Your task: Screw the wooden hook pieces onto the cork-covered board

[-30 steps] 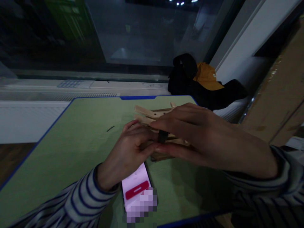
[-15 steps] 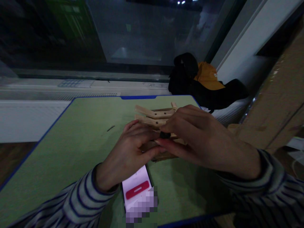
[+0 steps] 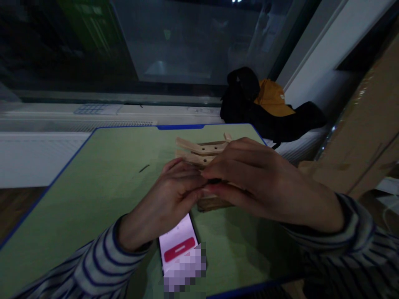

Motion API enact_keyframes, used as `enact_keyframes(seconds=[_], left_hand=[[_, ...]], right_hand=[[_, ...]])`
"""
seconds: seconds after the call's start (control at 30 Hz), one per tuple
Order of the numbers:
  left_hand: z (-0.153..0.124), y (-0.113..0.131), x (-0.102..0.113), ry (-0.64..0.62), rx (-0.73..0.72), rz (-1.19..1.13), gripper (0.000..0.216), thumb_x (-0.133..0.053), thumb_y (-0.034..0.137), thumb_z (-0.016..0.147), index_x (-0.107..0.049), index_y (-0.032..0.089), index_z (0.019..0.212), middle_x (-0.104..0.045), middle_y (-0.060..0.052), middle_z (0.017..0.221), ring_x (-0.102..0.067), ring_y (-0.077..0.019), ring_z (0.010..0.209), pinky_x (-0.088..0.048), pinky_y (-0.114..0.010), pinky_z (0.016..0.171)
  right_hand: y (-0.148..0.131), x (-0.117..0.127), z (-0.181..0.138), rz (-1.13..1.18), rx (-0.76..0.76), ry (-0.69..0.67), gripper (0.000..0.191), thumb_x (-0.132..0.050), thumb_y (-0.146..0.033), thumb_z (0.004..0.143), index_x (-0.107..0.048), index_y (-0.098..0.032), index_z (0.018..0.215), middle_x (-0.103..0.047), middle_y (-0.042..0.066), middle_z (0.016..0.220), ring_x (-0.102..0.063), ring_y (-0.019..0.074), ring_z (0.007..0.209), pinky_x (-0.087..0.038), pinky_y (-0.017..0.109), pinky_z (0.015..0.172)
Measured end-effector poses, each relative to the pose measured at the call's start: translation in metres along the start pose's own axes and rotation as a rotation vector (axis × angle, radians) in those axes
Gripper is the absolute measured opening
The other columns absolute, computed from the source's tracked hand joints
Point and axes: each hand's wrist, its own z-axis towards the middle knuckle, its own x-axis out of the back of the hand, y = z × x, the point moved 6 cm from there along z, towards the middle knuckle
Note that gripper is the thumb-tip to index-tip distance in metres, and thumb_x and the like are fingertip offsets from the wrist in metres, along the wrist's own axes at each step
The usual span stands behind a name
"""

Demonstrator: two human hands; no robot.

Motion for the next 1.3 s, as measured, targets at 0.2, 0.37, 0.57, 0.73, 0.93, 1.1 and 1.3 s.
enact_keyframes(seconds=[0.2, 0.37, 0.57, 0.73, 0.93, 1.1, 1.3], left_hand=[[-0.001, -0.004, 0.005, 0.109, 0.089, -0.014, 0.009, -0.064, 0.024, 0.083, -0.066, 0.024, 0.091, -0.067, 0.001, 0.091, -0.057, -0.0179, 0.096, -0.037, -0.039, 0.098], [-0.003, -0.008, 0.005, 0.141, 0.093, -0.019, 0.005, -0.064, 0.023, 0.083, -0.066, 0.025, 0.088, -0.068, 0.003, 0.089, -0.057, -0.0175, 0.094, -0.034, -0.040, 0.102], [-0.002, -0.001, 0.001, 0.041, 0.024, -0.009, 0.010, -0.057, 0.020, 0.089, -0.065, 0.025, 0.093, -0.069, 0.004, 0.094, -0.058, -0.0163, 0.097, -0.032, -0.041, 0.101], [-0.001, 0.002, 0.003, 0.062, 0.052, 0.019, 0.010, -0.057, 0.020, 0.088, -0.065, 0.022, 0.094, -0.068, 0.001, 0.098, -0.057, -0.0164, 0.101, -0.032, -0.041, 0.103], [-0.005, -0.005, 0.005, 0.171, 0.104, 0.045, 0.002, -0.063, 0.021, 0.083, -0.065, 0.021, 0.082, -0.067, 0.003, 0.082, -0.059, -0.0159, 0.090, -0.035, -0.039, 0.100], [-0.005, -0.006, 0.001, 0.079, 0.054, 0.045, 0.013, -0.057, 0.022, 0.089, -0.067, 0.028, 0.094, -0.069, 0.005, 0.090, -0.058, -0.0167, 0.096, -0.032, -0.040, 0.100], [-0.003, -0.004, 0.000, 0.027, 0.026, 0.016, 0.014, -0.053, 0.017, 0.090, -0.065, 0.024, 0.087, -0.069, 0.003, 0.098, -0.057, -0.0164, 0.101, -0.031, -0.041, 0.101]], right_hand=[[0.000, -0.001, 0.004, -0.055, -0.010, 0.002, 0.022, -0.050, -0.028, 0.092, -0.063, -0.011, 0.091, -0.065, 0.007, 0.083, -0.058, 0.0188, 0.081, -0.045, 0.034, 0.075], [-0.006, 0.003, 0.006, 0.000, 0.005, -0.109, 0.028, -0.051, -0.026, 0.092, -0.058, -0.010, 0.114, -0.066, 0.011, 0.106, -0.059, 0.0197, 0.099, -0.045, 0.034, 0.086], [-0.003, 0.006, -0.001, 0.019, -0.012, -0.049, 0.026, -0.048, -0.028, 0.094, -0.064, -0.009, 0.101, -0.067, 0.009, 0.093, -0.061, 0.0182, 0.090, -0.047, 0.032, 0.080], [0.002, 0.002, -0.001, -0.021, -0.017, 0.057, 0.024, -0.052, -0.028, 0.092, -0.064, -0.007, 0.094, -0.065, 0.009, 0.086, -0.058, 0.0189, 0.084, -0.047, 0.034, 0.076], [-0.003, 0.001, 0.007, 0.008, 0.013, -0.038, 0.028, -0.050, -0.030, 0.093, -0.060, -0.008, 0.107, -0.066, 0.010, 0.097, -0.059, 0.0186, 0.090, -0.046, 0.034, 0.082], [-0.005, 0.002, 0.005, 0.089, 0.023, -0.101, 0.024, -0.047, -0.020, 0.094, -0.060, -0.010, 0.111, -0.067, 0.008, 0.107, -0.058, 0.0164, 0.101, -0.045, 0.030, 0.088], [-0.001, -0.003, 0.002, -0.031, 0.020, 0.025, 0.021, -0.053, -0.025, 0.091, -0.065, -0.009, 0.097, -0.066, 0.009, 0.086, -0.058, 0.0191, 0.083, -0.046, 0.035, 0.077]])
